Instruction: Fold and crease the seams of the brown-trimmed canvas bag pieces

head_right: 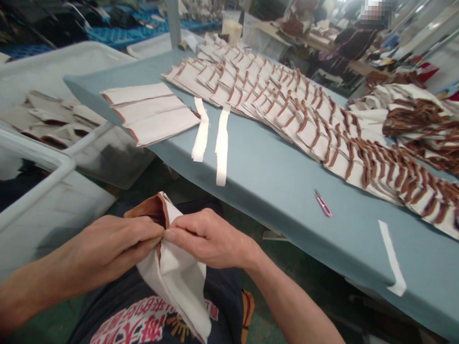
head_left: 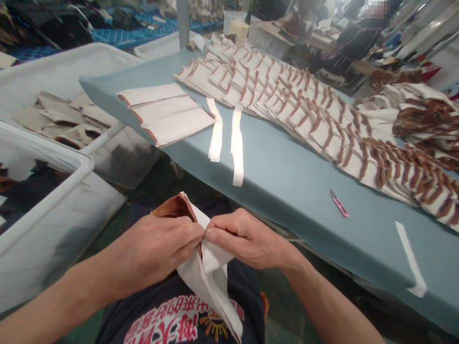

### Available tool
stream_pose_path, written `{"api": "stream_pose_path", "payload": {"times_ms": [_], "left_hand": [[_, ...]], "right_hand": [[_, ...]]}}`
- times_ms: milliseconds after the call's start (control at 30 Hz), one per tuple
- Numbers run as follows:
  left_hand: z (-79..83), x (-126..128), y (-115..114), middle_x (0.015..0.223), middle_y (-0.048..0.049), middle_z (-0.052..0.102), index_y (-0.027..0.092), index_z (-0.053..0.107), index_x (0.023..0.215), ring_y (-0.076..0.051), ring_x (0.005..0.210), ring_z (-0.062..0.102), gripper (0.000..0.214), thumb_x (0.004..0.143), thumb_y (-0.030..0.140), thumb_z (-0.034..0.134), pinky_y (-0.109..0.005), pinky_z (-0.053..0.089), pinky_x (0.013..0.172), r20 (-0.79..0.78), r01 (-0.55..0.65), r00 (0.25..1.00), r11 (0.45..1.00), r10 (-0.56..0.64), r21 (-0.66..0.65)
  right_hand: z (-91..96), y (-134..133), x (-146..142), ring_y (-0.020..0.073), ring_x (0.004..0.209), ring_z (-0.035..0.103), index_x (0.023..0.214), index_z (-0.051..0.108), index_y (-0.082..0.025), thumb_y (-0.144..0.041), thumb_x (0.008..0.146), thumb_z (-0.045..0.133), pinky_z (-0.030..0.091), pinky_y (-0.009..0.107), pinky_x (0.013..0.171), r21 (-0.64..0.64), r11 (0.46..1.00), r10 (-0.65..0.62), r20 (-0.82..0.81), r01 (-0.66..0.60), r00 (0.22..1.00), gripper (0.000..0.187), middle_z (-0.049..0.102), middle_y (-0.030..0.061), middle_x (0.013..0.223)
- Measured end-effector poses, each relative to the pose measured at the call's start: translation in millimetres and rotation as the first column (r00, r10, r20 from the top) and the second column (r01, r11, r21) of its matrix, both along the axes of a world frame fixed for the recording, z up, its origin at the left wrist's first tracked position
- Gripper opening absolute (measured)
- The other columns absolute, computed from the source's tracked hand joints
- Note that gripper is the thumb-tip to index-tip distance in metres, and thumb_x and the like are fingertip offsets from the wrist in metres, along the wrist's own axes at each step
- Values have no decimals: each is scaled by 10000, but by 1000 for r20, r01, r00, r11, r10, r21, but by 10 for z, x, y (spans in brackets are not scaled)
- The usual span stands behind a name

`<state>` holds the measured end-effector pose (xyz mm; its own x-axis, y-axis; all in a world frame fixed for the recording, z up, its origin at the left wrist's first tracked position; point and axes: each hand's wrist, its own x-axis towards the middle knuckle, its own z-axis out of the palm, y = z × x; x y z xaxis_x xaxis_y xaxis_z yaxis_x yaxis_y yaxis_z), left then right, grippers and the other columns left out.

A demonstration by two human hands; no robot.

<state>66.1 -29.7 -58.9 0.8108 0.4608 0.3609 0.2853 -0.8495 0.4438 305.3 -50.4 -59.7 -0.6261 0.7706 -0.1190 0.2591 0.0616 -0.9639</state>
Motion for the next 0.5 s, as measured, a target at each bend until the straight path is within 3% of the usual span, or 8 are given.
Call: {"api": "stream_pose_path", "payload": {"times_ms": [167,267,400,500], "left_hand": [[-129,-33,-1,722,34,599,203,591,884,-131,605,588,430,1213,212,314,-282,422,590,39,-3,999,995,0,96],[-163,-56,23,733,26,600,197,593,895,-127,587,585,409,1200,179,322,-272,419,560,13,38,999,992,-40,116],[-238,-73,19,796,-13,686,156,669,1058,-167,661,674,378,1182,135,313,-282,502,614,10,81,996,974,-85,213],[-353,-57,-6,812,-43,733,137,690,1068,-193,672,708,386,1175,135,320,-307,534,613,31,46,998,960,-57,276]], "right_hand": [[18,-38,-5,92,577,385,747,495,-205,-343,1100,502,266,256,568,181,983,-30,59,19,998,380,446,-53,637],[6,-68,-11,92,571,387,751,507,-206,-283,1076,494,266,260,569,213,977,-47,78,30,996,335,464,-52,635],[-81,-126,-22,87,570,381,728,515,-197,-396,1092,545,278,252,565,96,992,-87,-8,88,996,416,437,-59,628],[-174,-177,-39,89,578,360,710,532,-188,-617,1060,618,284,243,534,-115,983,-151,-83,141,985,561,430,-54,640]]}}
